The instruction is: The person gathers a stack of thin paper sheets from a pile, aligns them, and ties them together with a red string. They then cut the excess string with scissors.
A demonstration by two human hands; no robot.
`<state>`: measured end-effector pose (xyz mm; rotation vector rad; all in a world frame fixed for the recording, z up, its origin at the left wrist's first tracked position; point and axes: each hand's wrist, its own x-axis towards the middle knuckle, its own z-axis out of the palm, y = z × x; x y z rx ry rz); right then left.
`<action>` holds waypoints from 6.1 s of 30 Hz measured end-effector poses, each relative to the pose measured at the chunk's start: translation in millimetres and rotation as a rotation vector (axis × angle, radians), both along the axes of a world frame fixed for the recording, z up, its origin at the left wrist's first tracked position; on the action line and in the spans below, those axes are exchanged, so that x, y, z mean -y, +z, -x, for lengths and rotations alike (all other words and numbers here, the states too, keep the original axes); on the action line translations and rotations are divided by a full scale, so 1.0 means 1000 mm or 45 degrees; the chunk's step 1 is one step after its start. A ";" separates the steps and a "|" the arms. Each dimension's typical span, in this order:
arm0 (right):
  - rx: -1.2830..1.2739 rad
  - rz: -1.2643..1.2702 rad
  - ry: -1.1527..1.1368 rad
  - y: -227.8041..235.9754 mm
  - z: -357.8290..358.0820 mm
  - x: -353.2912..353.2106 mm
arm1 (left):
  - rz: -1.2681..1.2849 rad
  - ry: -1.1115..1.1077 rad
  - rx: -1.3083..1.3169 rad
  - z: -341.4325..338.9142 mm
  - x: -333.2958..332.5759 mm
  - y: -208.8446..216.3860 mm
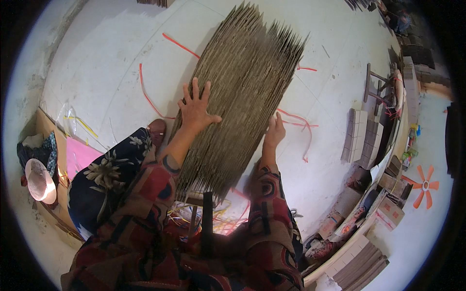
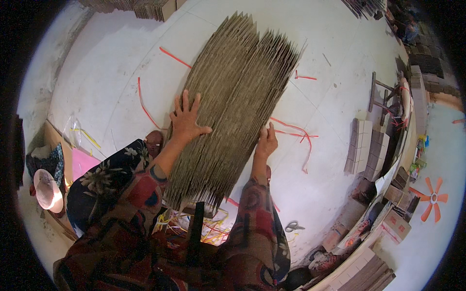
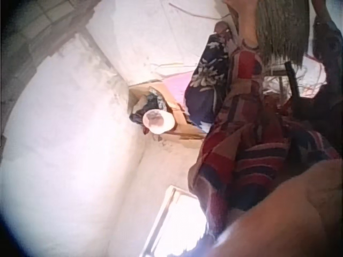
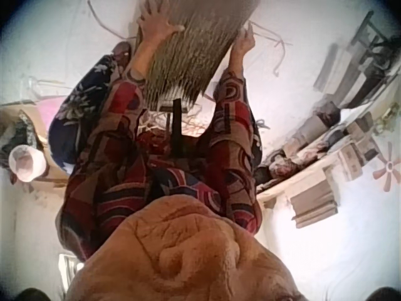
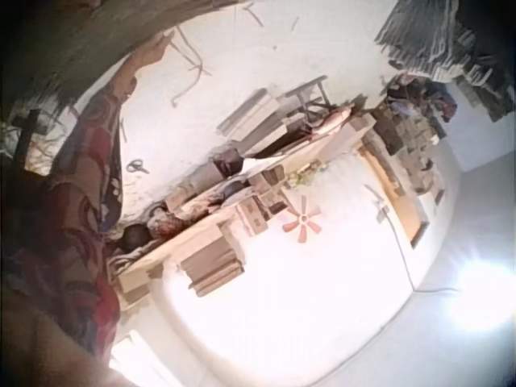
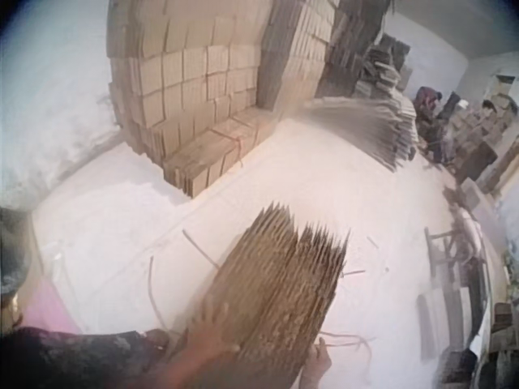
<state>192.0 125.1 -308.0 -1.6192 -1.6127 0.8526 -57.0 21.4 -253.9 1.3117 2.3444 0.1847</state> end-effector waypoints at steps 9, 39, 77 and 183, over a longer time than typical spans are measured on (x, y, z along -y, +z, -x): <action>0.412 0.164 -0.126 0.027 -0.017 -0.018 | 0.000 0.010 0.039 0.001 0.000 0.000; 0.959 -0.159 0.293 0.059 0.042 0.030 | 0.033 -0.010 0.115 0.006 0.000 0.014; 0.798 0.557 0.672 0.073 0.132 0.044 | -0.148 0.048 0.068 0.019 0.013 -0.003; -1.154 -0.039 0.633 0.318 0.084 -0.080 | -1.225 -0.175 1.094 0.129 -0.113 0.249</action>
